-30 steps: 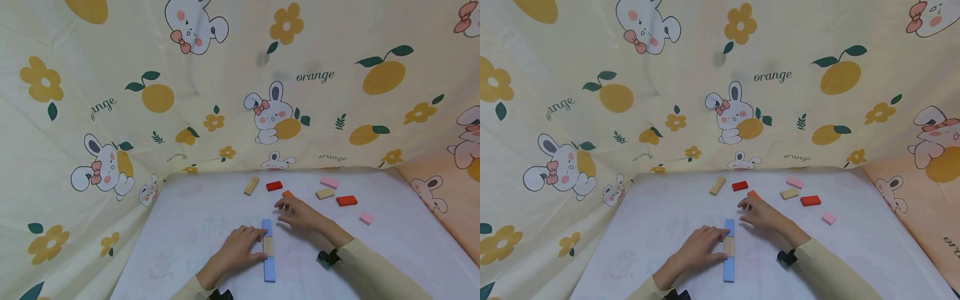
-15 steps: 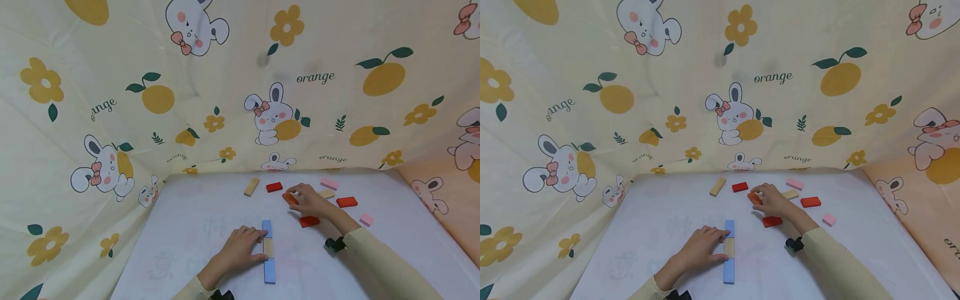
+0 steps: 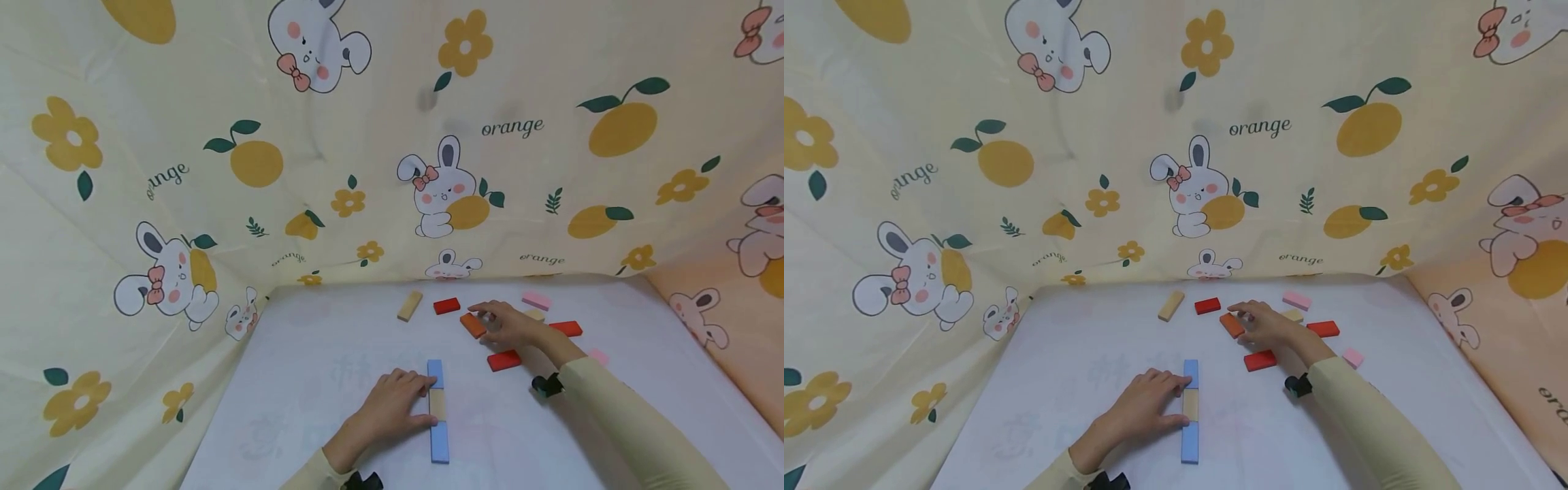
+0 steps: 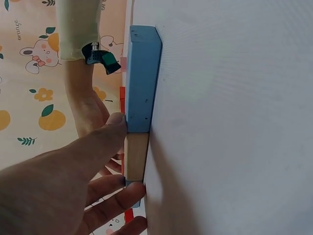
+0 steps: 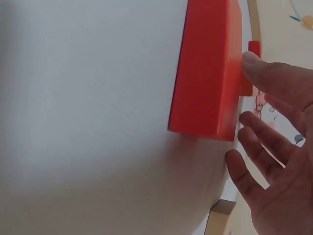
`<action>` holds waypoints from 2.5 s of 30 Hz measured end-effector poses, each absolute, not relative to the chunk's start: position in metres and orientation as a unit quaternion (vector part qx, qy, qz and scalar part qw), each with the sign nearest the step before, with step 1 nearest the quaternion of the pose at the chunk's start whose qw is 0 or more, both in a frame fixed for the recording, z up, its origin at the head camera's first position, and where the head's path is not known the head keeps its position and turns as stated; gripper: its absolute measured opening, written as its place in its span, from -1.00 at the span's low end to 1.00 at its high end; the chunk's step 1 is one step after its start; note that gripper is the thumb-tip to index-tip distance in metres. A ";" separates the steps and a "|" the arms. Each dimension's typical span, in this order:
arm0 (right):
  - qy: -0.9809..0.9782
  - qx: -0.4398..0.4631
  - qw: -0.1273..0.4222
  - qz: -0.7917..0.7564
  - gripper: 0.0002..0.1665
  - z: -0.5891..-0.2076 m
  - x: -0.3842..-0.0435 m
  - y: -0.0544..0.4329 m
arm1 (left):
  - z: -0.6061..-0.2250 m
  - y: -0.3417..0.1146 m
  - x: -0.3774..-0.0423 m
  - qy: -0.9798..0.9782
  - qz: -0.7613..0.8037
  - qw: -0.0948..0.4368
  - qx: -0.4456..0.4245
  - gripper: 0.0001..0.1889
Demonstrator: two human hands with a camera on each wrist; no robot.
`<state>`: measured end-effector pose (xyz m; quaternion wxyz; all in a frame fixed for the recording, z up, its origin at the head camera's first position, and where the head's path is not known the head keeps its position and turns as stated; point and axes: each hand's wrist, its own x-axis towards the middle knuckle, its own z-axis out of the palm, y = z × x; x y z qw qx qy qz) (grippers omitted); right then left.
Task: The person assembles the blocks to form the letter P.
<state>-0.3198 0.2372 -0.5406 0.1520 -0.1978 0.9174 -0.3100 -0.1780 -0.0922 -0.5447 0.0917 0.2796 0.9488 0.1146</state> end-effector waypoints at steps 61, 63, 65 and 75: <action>0.909 -0.207 0.139 -0.333 -0.25 -0.543 -0.310 0.182 | -0.546 -0.093 -0.182 0.943 0.132 0.093 0.290 -0.21; 0.910 -0.209 0.136 -0.331 -0.25 -0.543 -0.310 0.179 | -0.547 -0.093 -0.182 0.943 0.131 0.090 0.291 -0.21; 0.910 -0.213 0.135 -0.330 -0.24 -0.543 -0.309 0.175 | -0.547 -0.094 -0.183 0.943 0.131 0.088 0.293 -0.20; 0.902 -0.225 0.140 -0.342 -0.24 -0.545 -0.307 0.162 | -0.546 -0.094 -0.182 0.942 0.138 0.087 0.294 -0.21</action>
